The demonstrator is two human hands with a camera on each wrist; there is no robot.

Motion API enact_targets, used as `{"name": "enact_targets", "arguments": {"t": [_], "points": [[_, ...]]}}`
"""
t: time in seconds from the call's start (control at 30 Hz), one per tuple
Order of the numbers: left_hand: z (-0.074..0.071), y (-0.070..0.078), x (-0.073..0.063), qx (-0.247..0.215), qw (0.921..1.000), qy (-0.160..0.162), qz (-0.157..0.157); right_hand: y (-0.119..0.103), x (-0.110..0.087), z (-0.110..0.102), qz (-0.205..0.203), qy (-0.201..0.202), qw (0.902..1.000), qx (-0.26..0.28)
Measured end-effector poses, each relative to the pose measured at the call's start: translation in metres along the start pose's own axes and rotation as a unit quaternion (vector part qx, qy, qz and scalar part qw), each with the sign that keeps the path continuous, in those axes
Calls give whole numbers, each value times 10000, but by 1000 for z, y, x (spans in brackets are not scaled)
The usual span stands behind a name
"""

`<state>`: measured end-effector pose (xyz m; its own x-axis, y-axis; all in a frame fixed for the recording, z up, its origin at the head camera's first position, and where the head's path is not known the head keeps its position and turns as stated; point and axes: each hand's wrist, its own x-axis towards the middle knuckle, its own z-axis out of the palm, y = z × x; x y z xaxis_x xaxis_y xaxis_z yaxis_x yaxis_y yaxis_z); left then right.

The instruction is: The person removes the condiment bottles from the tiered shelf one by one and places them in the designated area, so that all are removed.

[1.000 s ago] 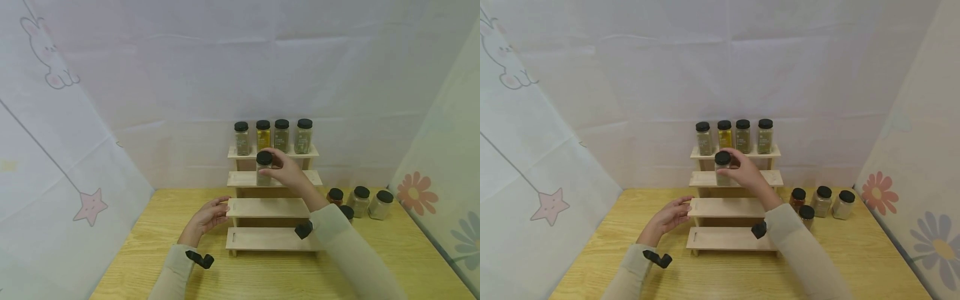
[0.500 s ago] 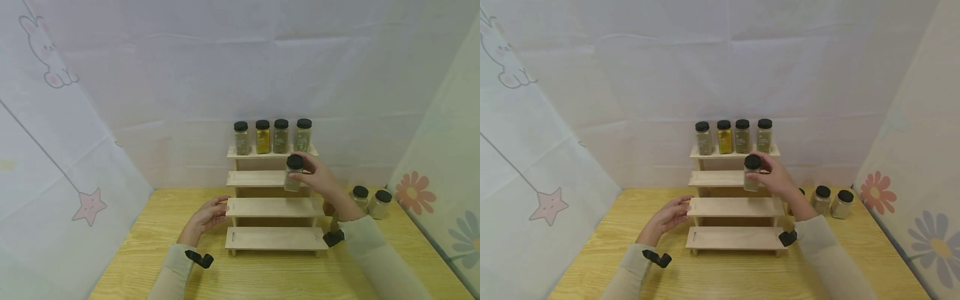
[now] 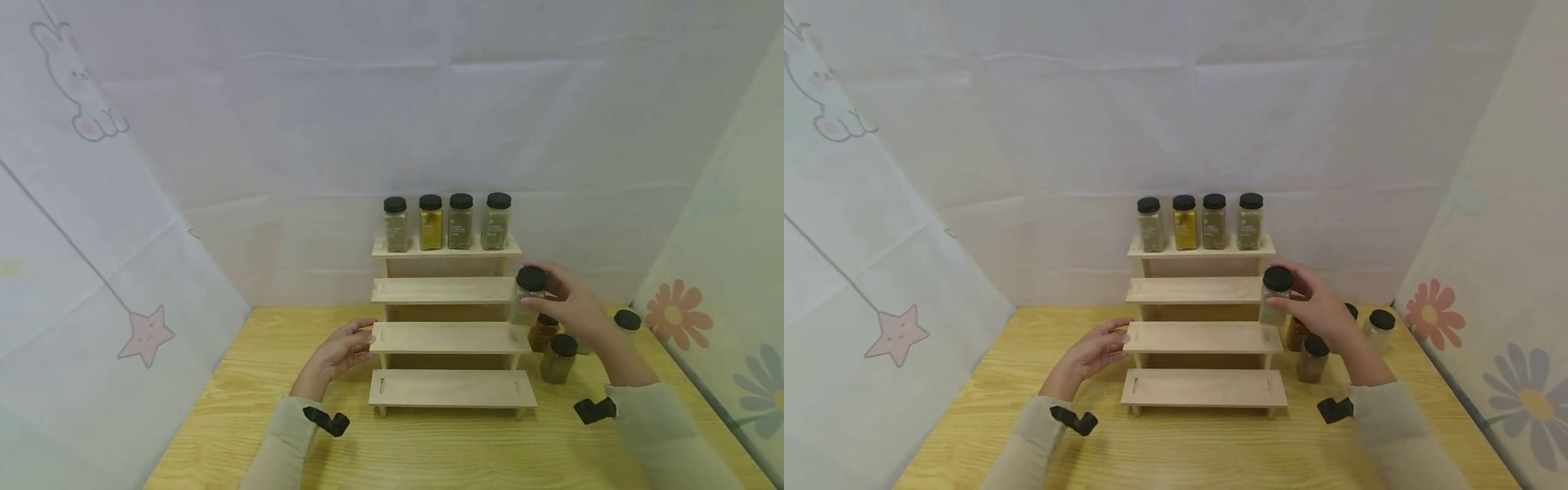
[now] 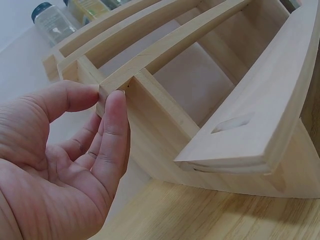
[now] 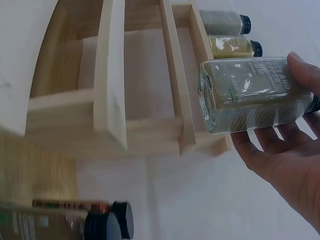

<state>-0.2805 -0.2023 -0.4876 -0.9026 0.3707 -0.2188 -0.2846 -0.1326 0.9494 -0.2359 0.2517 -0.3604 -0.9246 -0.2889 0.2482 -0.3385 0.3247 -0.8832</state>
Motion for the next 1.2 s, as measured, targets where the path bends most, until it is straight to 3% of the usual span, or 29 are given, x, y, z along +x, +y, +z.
{"name": "enact_targets", "arguments": {"t": [0.6, 1.2], "points": [[-1, -1, 0, 50, 10000, 68, -6, 35, -52, -46, -526, 265, 9967, -552], [-2, -2, 1, 57, 10000, 16, 42, 74, -87, -76, -357, 423, 9942, -919]]}}
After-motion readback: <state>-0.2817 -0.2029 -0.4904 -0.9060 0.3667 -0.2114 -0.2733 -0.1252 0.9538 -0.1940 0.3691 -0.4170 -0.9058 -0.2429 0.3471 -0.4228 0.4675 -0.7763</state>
